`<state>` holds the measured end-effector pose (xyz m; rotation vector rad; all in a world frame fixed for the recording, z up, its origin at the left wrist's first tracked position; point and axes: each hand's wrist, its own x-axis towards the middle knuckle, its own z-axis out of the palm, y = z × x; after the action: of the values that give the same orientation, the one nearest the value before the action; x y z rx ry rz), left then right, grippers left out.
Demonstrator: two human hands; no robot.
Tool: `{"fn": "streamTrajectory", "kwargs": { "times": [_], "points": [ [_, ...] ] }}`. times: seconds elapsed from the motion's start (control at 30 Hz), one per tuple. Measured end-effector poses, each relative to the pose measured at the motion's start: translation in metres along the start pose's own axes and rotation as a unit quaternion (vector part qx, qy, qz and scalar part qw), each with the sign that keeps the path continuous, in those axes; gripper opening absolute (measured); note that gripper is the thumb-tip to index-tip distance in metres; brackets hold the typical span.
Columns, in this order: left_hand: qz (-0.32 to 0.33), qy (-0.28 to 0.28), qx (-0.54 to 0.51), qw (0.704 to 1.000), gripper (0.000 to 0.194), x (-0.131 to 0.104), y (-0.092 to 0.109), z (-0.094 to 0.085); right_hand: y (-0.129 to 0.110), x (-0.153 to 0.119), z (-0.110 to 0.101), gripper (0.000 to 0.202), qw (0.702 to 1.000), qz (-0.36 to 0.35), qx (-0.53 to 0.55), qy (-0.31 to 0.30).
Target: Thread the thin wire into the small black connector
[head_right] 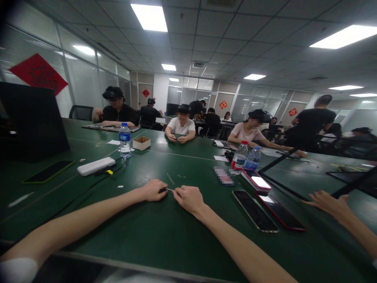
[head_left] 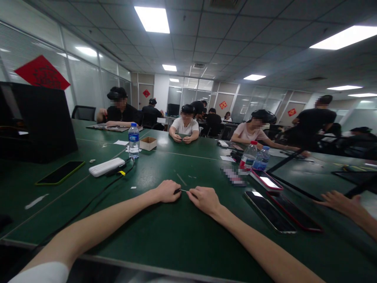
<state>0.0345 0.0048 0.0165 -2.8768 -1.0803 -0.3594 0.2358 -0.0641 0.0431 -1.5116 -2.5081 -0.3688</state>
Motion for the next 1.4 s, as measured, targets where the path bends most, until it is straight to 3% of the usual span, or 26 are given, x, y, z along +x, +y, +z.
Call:
{"fn": "streamTrajectory", "kwargs": {
  "times": [0.3,0.5,0.6,0.77,0.97,1.4],
  "points": [
    [0.007,0.005,-0.007,1.0,0.028,-0.001,0.001,-0.001,0.008,-0.003,0.004,0.044,0.998,-0.036,0.013,0.056],
    [-0.015,0.006,0.008,1.0,0.031,0.003,0.002,0.0,0.003,0.0,0.01,0.036,0.98,-0.147,0.029,0.129],
    [-0.015,0.001,0.013,1.0,0.03,0.004,0.001,-0.001,0.014,0.003,0.009,0.034,0.983,-0.119,0.03,0.14],
    [-0.015,-0.009,0.006,1.0,0.033,0.005,0.001,-0.002,0.034,0.005,0.008,0.039,0.992,-0.063,0.019,0.108],
    [-0.018,0.001,0.005,1.0,0.03,0.005,0.002,0.001,0.02,0.005,0.007,0.039,0.996,-0.067,0.003,0.059],
    [-0.009,0.006,-0.001,1.0,0.032,0.003,0.002,0.002,0.017,0.003,0.0,0.042,0.999,-0.042,-0.016,0.027]
  ]
}}
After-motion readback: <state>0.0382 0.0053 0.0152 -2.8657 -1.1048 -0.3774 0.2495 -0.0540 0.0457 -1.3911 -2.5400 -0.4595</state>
